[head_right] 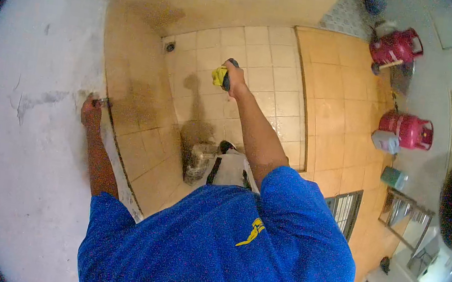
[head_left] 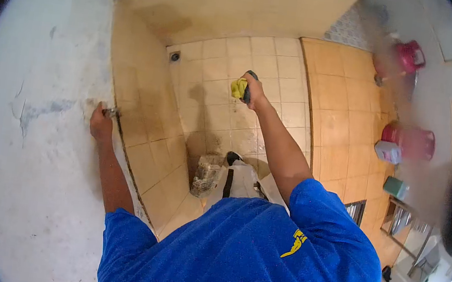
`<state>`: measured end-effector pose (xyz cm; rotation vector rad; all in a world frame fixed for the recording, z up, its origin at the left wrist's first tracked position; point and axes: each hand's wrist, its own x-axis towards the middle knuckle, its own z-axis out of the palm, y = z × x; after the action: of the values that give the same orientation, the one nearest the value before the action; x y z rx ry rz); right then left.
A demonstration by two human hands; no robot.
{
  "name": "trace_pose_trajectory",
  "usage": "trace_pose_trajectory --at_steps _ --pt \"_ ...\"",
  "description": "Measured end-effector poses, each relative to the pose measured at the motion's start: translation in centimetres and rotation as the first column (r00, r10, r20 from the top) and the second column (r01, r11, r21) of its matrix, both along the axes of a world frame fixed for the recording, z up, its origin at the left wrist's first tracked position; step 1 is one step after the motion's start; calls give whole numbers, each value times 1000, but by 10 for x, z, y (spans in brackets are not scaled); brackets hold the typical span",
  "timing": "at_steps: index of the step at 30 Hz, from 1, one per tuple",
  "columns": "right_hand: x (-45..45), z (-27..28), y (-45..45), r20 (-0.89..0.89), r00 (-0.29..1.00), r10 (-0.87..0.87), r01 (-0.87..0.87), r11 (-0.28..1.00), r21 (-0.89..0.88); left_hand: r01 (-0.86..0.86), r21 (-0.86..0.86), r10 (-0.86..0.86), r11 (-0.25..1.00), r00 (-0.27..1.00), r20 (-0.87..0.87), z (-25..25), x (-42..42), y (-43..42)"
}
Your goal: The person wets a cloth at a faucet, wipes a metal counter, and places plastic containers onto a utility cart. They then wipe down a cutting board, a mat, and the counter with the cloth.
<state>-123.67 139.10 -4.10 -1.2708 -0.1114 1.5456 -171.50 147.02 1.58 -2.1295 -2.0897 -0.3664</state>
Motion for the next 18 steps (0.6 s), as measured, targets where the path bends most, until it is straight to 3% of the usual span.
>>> trace_pose_trajectory --at_steps 1,2,3,4,5,6,7,8,9,10,11,12,13,15,16,17,18 --pt "9 -4 -1 51 997 -49 51 998 -35 -169 9 168 986 969 -181 11 32 -5" --pt "16 -9 -5 78 991 -106 109 993 -41 62 277 -28 959 992 -126 0 57 -5" --pt "23 -9 -8 103 981 -163 168 985 -42 262 530 -232 806 965 -124 -10 89 -2" --pt "31 -11 -11 125 968 -219 226 973 -44 313 366 -356 876 933 52 -53 131 -1" --pt "35 -23 -16 102 978 -182 178 983 45 352 201 -396 914 881 258 -96 173 0" --pt "37 -14 -22 33 992 -120 116 989 93 470 4 -429 883 804 411 -104 233 -17" --pt "33 3 -32 -31 998 -57 60 988 146 632 -68 -378 772 542 751 -90 274 -44" --pt "30 15 -44 -89 996 2 16 979 203 756 -70 -51 651 136 989 -74 317 -71" --pt "27 20 -58 70 994 80 -95 964 248 815 -91 303 572 -106 947 -59 360 -97" --pt "31 23 -69 229 964 133 -193 945 264 742 -279 506 610 -93 858 -93 394 -91" --pt "44 25 -79 428 876 220 -301 945 129 653 -480 685 586 -83 724 -128 424 -99" --pt "57 23 -96 576 747 332 -379 924 -42 661 -455 597 597 11 802 -159 426 -103" --pt "74 29 -122 600 737 309 -320 943 -93 674 -420 492 608 95 865 -176 430 -101" --pt "105 41 -179 645 702 302 -234 953 -192 397 -580 511 711 275 814 -102 447 -142" --pt "128 29 -210 618 735 278 -237 960 -149 306 -533 478 789 238 845 -114 445 -144" --pt "158 10 -246 594 761 260 -250 963 -100 158 -530 384 833 526 759 -136 428 -124" --pt "195 -10 -276 572 783 245 -265 963 -49 152 -509 347 847 567 747 -144 401 -106"
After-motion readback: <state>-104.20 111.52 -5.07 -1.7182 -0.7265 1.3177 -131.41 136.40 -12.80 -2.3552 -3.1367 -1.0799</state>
